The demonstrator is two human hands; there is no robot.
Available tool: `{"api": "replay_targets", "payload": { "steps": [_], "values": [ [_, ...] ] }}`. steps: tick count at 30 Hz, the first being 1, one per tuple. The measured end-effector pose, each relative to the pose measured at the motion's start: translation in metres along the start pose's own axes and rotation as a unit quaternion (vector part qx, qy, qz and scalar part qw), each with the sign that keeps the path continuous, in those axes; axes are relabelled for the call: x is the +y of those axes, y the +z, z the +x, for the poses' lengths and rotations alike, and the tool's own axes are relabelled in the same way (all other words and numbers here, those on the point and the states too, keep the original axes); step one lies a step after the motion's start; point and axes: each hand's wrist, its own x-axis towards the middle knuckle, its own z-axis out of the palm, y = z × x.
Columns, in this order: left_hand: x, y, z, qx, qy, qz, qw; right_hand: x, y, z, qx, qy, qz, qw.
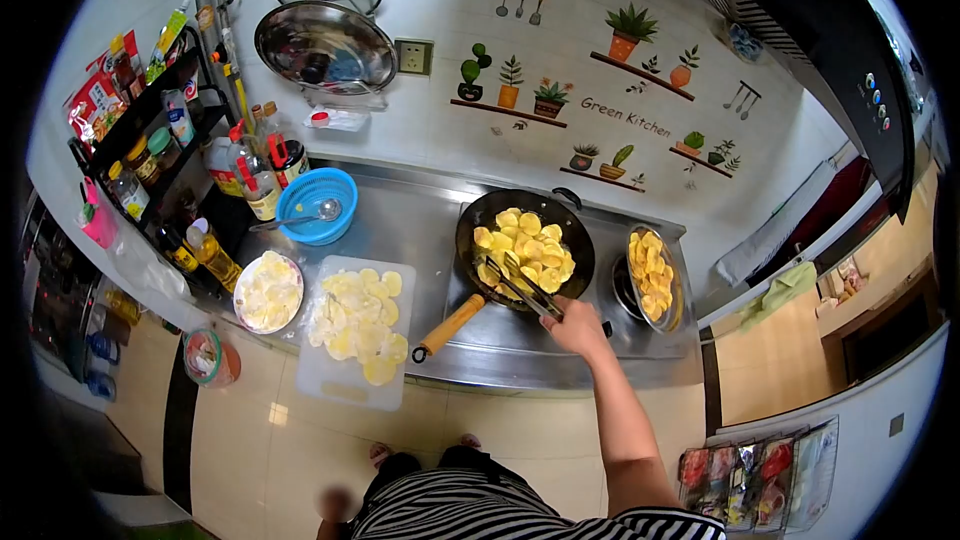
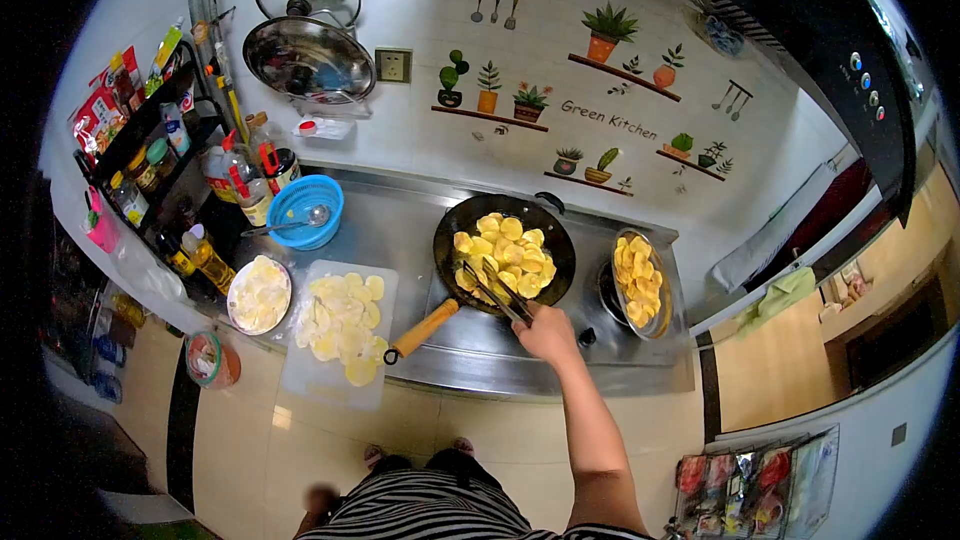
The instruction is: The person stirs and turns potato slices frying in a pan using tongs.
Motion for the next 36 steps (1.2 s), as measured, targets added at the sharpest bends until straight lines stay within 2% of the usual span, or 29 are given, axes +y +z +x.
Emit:
{"api": "replay_targets", "payload": {
  "steps": [1,3,5,7,9,11,13,16,18,19,21,22,24,25,27,28,30,31,34,36],
  "values": [
    [0.0,0.0,0.0,-0.001,0.001,0.0,1.0,0.002,0.001,0.002,0.0,0.001,0.001,1.0],
    [-0.002,0.006,0.0,0.107,0.09,0.003,0.99,0.007,0.0,0.009,-0.006,0.026,0.026,0.999],
    [-0.006,0.015,-0.004,0.106,0.088,0.012,0.99,0.016,-0.001,0.015,-0.027,0.043,0.034,0.998],
    [-0.007,0.015,-0.005,0.104,0.087,0.027,0.99,0.033,0.005,0.02,0.055,0.043,0.063,0.996],
    [-0.008,0.014,-0.006,0.103,0.085,0.042,0.99,0.044,-0.002,0.021,0.043,0.057,0.055,0.996],
    [-0.008,0.002,-0.004,0.068,0.08,0.114,0.988,0.049,-0.007,0.02,0.093,0.102,0.085,0.987],
    [-0.011,-0.003,-0.004,0.064,0.096,0.162,0.98,0.047,-0.014,0.018,0.101,0.088,0.088,0.987],
    [-0.014,-0.001,-0.005,0.108,0.147,0.202,0.962,0.051,-0.01,0.023,0.082,0.095,0.056,0.99],
    [-0.016,0.003,-0.007,0.091,0.093,0.172,0.976,0.047,0.003,0.029,0.112,0.067,-0.001,0.991],
    [-0.018,0.004,-0.007,0.091,0.095,0.172,0.976,0.042,0.006,0.03,0.112,0.069,0.0,0.991],
    [-0.018,-0.003,-0.004,-0.021,0.03,0.063,0.997,0.028,0.01,0.031,0.076,0.065,-0.026,0.995],
    [-0.017,-0.009,-0.002,-0.021,0.031,0.064,0.997,0.021,0.01,0.031,0.056,0.069,-0.033,0.995],
    [-0.016,-0.022,0.003,-0.233,0.012,0.013,0.972,0.016,0.011,0.028,0.052,0.06,-0.029,0.996],
    [-0.016,-0.024,0.002,-0.232,0.012,0.013,0.973,0.014,0.01,0.027,0.047,0.051,-0.026,0.997],
    [-0.014,-0.026,0.001,-0.123,0.064,-0.001,0.99,0.014,-0.001,0.018,0.048,0.043,-0.009,0.998],
    [-0.013,-0.026,0.001,-0.122,0.063,-0.002,0.991,0.017,-0.008,0.013,0.064,0.054,-0.006,0.997],
    [-0.008,-0.024,0.0,-0.181,0.018,-0.012,0.983,0.023,-0.021,0.003,0.102,0.087,-0.029,0.991],
    [-0.007,-0.021,-0.002,-0.181,0.016,-0.014,0.983,0.031,-0.024,0.003,0.1,0.118,-0.036,0.987],
    [-0.003,-0.018,-0.004,-0.15,0.007,-0.038,0.988,0.046,-0.03,0.006,0.113,0.131,-0.079,0.982],
    [-0.001,-0.021,-0.001,-0.308,-0.028,-0.047,0.95,0.051,-0.029,0.014,0.078,0.138,-0.093,0.983]
  ]
}}
